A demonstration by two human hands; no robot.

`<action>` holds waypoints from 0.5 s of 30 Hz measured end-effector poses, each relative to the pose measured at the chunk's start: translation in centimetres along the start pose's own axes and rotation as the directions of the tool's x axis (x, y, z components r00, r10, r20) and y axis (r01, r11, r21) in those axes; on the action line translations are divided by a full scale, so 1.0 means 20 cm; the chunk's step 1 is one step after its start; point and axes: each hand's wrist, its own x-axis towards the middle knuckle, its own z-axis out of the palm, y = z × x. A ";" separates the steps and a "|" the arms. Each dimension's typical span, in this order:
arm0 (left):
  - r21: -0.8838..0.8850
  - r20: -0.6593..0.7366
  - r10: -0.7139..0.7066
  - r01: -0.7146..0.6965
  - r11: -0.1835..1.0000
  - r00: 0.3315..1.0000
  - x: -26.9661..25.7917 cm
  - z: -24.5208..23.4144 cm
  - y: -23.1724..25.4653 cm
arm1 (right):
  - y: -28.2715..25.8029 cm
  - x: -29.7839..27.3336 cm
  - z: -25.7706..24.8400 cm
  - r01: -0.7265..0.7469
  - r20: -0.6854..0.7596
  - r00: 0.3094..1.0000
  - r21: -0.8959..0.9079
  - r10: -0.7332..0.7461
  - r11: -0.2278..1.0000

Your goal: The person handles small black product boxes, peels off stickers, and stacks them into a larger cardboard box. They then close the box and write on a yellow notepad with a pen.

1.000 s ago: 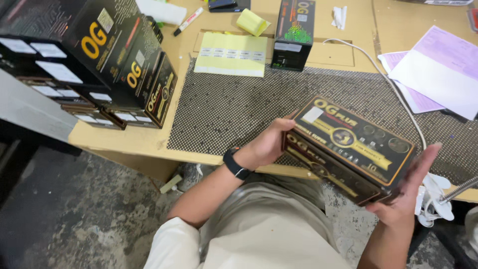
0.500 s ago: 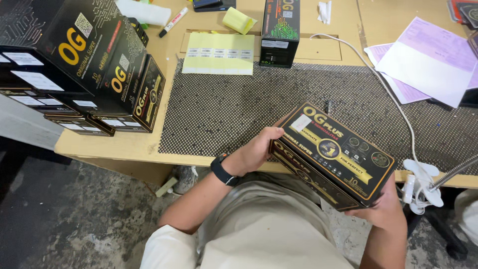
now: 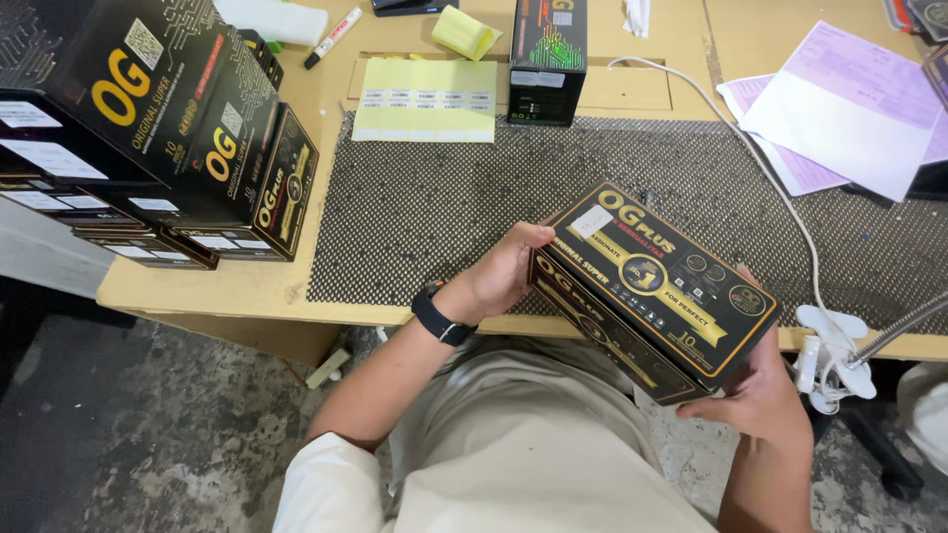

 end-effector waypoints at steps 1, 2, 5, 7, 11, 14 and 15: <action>-0.003 -0.002 -0.003 0.003 1.000 1.000 -0.01 0.01 0.01 | 0.01 0.00 0.01 -0.004 0.000 1.000 0.001 0.004 1.000; 0.025 -0.004 0.010 -0.010 1.000 1.000 -0.02 0.03 0.01 | 0.01 0.00 0.01 0.048 0.016 0.999 -0.049 -0.047 0.998; 0.085 -0.009 0.060 -0.059 0.995 0.998 -0.05 0.05 0.03 | 0.09 -0.01 0.00 0.116 0.032 0.993 -0.123 -0.113 0.986; 0.115 -0.014 0.094 -0.092 0.989 0.995 -0.07 0.06 0.03 | 0.07 0.00 0.00 0.127 0.030 0.992 -0.148 -0.124 0.981; 0.032 0.053 0.174 -0.175 0.984 0.983 -0.09 0.09 0.09 | -0.10 0.09 0.10 0.156 0.103 0.983 -0.024 -0.152 0.988; -0.061 0.103 0.189 -0.184 0.981 0.976 -0.07 0.07 0.16 | -0.10 0.14 0.16 0.288 0.042 0.956 0.031 -0.289 0.957; -0.131 0.092 0.152 -0.139 0.982 0.984 -0.06 0.05 0.16 | -0.08 0.15 0.16 0.348 -0.017 0.937 0.024 -0.348 0.937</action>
